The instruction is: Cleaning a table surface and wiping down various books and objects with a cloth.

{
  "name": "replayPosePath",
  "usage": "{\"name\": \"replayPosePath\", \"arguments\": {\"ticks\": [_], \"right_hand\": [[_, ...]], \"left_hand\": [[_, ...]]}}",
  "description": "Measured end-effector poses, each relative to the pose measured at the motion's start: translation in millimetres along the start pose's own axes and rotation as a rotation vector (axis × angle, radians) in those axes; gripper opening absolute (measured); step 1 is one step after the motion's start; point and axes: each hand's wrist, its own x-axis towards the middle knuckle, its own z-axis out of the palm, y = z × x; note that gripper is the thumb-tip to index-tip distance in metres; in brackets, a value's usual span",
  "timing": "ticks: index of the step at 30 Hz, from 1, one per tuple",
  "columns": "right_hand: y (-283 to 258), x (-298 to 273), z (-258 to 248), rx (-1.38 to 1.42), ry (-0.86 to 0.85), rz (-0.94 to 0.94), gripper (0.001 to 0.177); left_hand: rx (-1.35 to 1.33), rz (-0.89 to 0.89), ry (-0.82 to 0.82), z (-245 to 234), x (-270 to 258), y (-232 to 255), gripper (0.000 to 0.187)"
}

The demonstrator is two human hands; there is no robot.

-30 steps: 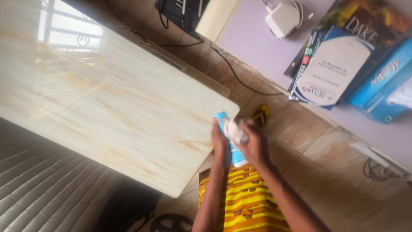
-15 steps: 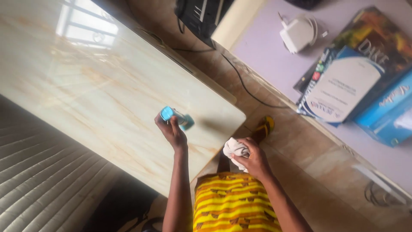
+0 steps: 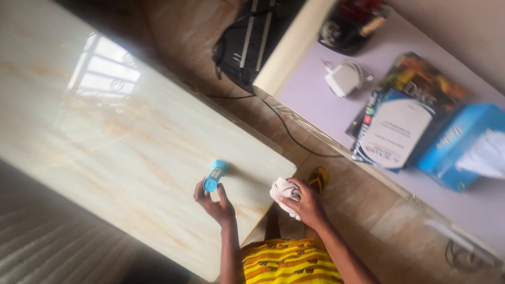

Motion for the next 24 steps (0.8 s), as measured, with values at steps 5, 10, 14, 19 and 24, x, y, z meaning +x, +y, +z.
{"name": "replayPosePath", "arguments": {"ticks": [5, 10, 14, 19, 24], "right_hand": [[4, -9, -7, 0.03, 0.083, 0.042, 0.057], [8, -12, -31, 0.132, 0.122, 0.049, 0.063], [11, -23, -70, 0.171, 0.225, 0.003, 0.058], [36, -40, -136, 0.085, 0.471, 0.057, 0.062], [37, -57, -202, 0.05, 0.811, -0.045, 0.055]], "left_hand": [[0.093, -0.046, -0.075, -15, -7, -7, 0.056], [0.243, 0.199, -0.016, -17, -7, 47, 0.057], [0.219, 0.306, -0.099, 23, -37, 78, 0.045], [0.031, 0.01, -0.564, 148, -86, 117, 0.035], [0.07, -0.045, -0.779, 267, -116, 180, 0.058]]}}
